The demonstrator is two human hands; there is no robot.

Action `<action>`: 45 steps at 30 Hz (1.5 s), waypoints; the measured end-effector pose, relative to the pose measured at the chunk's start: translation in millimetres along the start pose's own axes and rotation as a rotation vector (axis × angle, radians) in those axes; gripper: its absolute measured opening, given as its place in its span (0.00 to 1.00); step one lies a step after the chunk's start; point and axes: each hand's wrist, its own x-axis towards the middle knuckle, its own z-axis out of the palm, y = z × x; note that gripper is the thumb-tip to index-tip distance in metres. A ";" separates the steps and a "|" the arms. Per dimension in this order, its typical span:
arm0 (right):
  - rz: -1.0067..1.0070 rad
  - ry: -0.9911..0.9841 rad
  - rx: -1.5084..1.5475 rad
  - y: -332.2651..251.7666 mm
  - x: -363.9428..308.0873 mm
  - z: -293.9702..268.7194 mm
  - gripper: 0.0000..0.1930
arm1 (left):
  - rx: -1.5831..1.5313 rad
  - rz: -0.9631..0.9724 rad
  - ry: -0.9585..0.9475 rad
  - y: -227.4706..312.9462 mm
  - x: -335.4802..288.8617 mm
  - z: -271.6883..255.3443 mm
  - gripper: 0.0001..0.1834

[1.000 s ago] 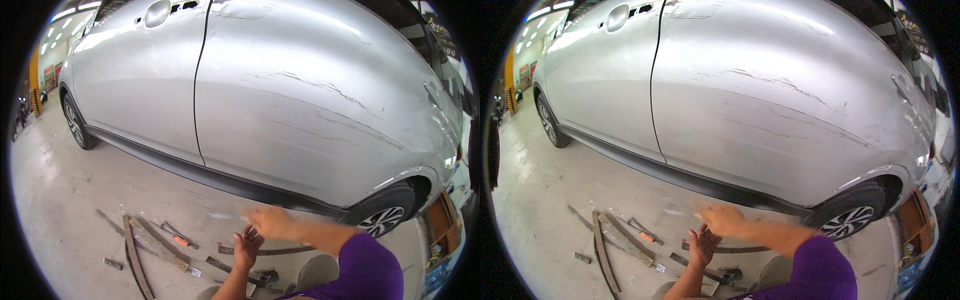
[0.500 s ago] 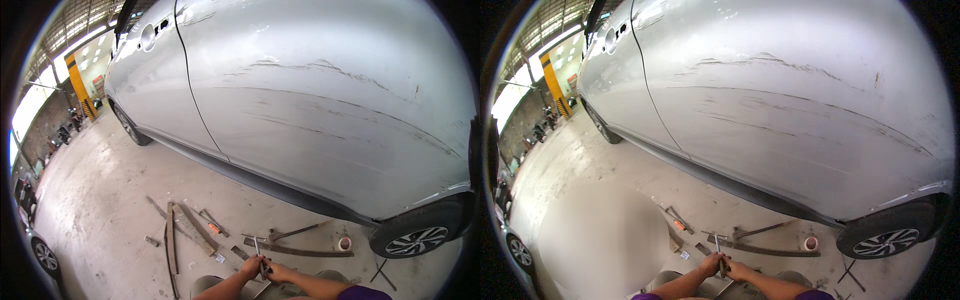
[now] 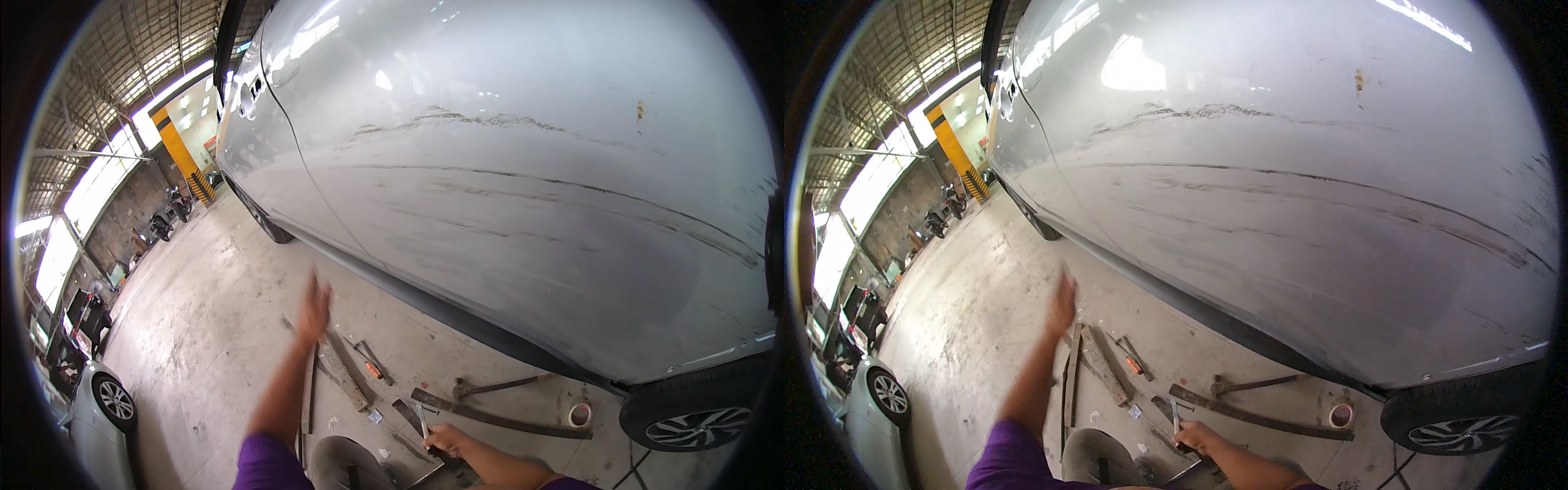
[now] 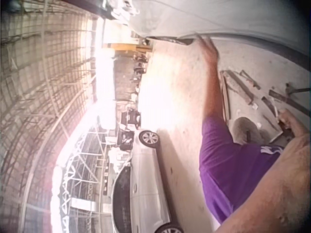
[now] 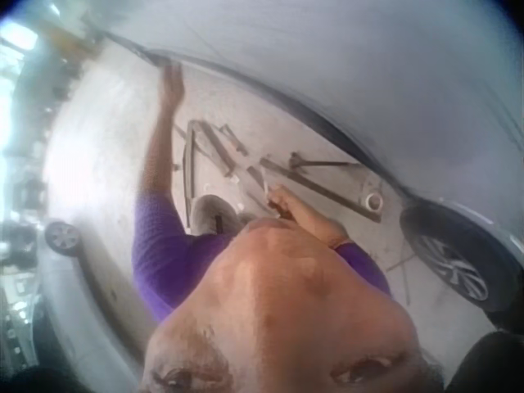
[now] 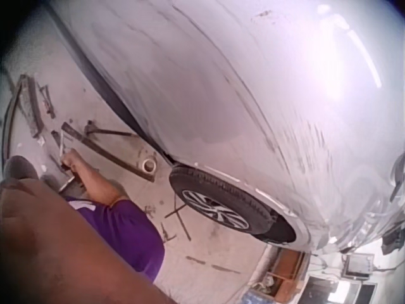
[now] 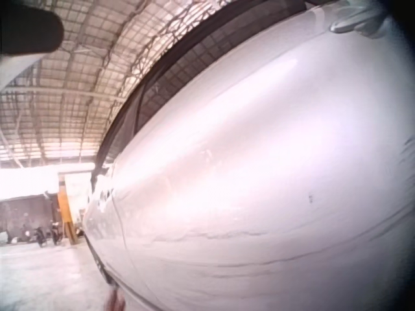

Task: The person uses a pry bar and hammer to work on a car door frame, then uses a body hammer to flatten out dents on the exterior panel.

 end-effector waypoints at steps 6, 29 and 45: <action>-0.010 0.014 -0.113 8.8 -6.9 -4.9 0.12 | -0.149 0.330 0.681 165.2 235.1 -139.8 0.40; 0.113 -0.306 0.074 -18.4 -29.4 -37.1 0.34 | -0.163 0.555 0.694 220.0 267.0 -100.2 0.52; -0.584 0.281 -0.167 -249.9 -235.5 30.8 0.21 | -0.131 0.507 0.360 149.7 178.6 -33.3 0.50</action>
